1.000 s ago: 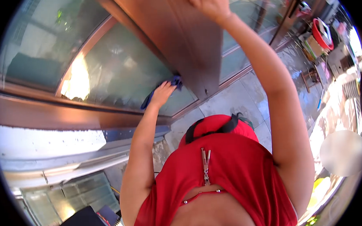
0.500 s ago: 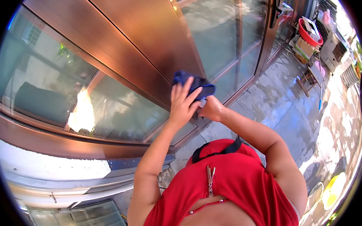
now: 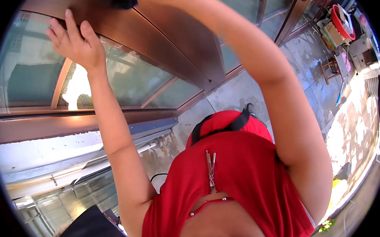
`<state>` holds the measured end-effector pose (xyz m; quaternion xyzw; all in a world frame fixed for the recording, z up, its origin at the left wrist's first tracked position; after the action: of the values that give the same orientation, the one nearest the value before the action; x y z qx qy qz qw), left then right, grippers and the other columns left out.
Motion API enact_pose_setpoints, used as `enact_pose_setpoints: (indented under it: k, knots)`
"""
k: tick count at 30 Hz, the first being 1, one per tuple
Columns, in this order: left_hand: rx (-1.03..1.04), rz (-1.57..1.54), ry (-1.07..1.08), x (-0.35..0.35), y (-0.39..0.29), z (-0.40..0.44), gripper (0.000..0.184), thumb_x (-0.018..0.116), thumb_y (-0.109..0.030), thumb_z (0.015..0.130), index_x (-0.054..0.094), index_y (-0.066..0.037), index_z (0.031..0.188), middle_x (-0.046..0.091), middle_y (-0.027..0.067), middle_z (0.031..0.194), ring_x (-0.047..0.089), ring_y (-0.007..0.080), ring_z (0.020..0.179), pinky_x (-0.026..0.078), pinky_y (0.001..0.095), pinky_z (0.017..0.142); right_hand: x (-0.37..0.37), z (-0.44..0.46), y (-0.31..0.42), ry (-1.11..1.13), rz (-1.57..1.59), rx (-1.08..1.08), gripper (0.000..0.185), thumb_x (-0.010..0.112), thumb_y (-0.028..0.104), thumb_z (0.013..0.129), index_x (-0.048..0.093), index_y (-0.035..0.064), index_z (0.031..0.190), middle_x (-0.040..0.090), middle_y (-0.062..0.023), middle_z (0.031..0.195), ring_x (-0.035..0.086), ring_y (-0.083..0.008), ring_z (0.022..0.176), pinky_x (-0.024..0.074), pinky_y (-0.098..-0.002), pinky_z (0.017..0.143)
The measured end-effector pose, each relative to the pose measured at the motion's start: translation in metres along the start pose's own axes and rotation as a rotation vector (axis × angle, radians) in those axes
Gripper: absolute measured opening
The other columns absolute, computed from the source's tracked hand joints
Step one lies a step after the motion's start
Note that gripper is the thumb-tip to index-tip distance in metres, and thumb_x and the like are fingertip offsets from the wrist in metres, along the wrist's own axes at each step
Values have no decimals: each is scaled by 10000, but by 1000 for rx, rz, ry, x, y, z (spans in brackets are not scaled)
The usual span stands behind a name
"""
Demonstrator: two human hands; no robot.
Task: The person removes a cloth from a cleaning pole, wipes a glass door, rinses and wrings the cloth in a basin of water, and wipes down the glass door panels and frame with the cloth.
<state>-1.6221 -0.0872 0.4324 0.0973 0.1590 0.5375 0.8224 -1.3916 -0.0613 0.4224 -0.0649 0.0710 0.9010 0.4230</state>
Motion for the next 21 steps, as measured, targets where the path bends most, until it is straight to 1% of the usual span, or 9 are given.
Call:
enact_pose_setpoints:
  k: [2, 3, 4, 7, 9, 11, 14, 16, 21]
  knots:
    - [-34, 167, 85, 13, 6, -15, 561, 523, -485, 961, 534, -140, 1402, 330, 207, 1544, 249, 440, 1437, 200, 586, 1125, 16, -52, 6, 75, 173, 19, 619, 734, 401, 776, 538, 338, 1359, 537, -49, 1370, 595, -256, 1072, 477, -384, 875]
    - [-22, 184, 80, 17, 7, -15, 589, 506, -514, 959, 509, -151, 1423, 301, 211, 1557, 225, 438, 1447, 187, 595, 1124, 17, -87, 15, 34, -2, -2, 663, 746, 433, 727, 514, 469, 1347, 441, -59, 1462, 513, -326, 1200, 428, -504, 950]
    - [-13, 203, 74, 20, 6, -16, 618, 490, -544, 956, 483, -163, 1444, 273, 214, 1569, 202, 437, 1457, 174, 603, 1124, 37, -134, 16, 195, -5, 22, 686, 748, 420, 726, 495, 477, 1361, 374, -36, 1520, 416, -362, 1306, 369, -572, 1000]
    - [-4, 255, 65, 24, 6, -19, 659, 452, -596, 954, 435, -197, 1478, 221, 220, 1588, 177, 432, 1468, 162, 607, 1125, 62, -296, 22, 661, -78, -26, 723, 710, 359, 775, 402, 501, 1414, 338, 46, 1551, 456, -254, 1289, 408, -473, 978]
    - [1, 273, 87, 24, 3, -18, 691, 426, -628, 949, 373, -227, 1510, 183, 223, 1598, 178, 448, 1462, 174, 627, 1114, 72, -387, 30, 723, -82, -60, 689, 645, 282, 816, 401, 475, 1431, 346, 67, 1546, 505, -203, 1215, 433, -350, 868]
    - [8, 282, 106, 23, 3, -19, 716, 430, -640, 941, 350, -224, 1519, 171, 225, 1600, 178, 463, 1456, 180, 651, 1101, 77, -438, 44, 847, -30, 41, 667, 649, 260, 802, 442, 433, 1412, 359, 57, 1537, 459, -199, 1304, 416, -382, 1000]
    - [57, 317, 105, 24, 3, -19, 742, 421, -653, 938, 326, -214, 1527, 209, 272, 1568, 218, 517, 1418, 216, 698, 1062, 83, -422, 73, 791, 218, 220, 658, 679, 304, 789, 459, 382, 1405, 359, 5, 1538, 432, -234, 1358, 331, -443, 1131]
    - [66, 339, 107, 25, 2, -21, 739, 417, -654, 939, 332, -210, 1524, 233, 298, 1548, 240, 532, 1403, 232, 701, 1055, 91, -365, 89, 503, 385, 276, 674, 688, 388, 783, 457, 372, 1416, 354, -55, 1546, 448, -268, 1338, 352, -443, 1107]
    - [112, 410, 180, 22, -11, -38, 750, 384, -651, 951, 351, -152, 1510, 271, 344, 1505, 265, 565, 1370, 233, 700, 1055, 136, -274, 119, 289, 100, 197, 693, 682, 486, 763, 420, 499, 1405, 304, 51, 1578, 486, -211, 1273, 395, -467, 1044]
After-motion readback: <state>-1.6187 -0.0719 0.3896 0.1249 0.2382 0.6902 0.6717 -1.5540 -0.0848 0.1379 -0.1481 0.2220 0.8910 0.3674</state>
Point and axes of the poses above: each hand's wrist, its own z-axis towards the middle knuckle, its own x-axis out of the palm, y = z × x, the point moved 3 cm from there along z, towards the middle knuckle
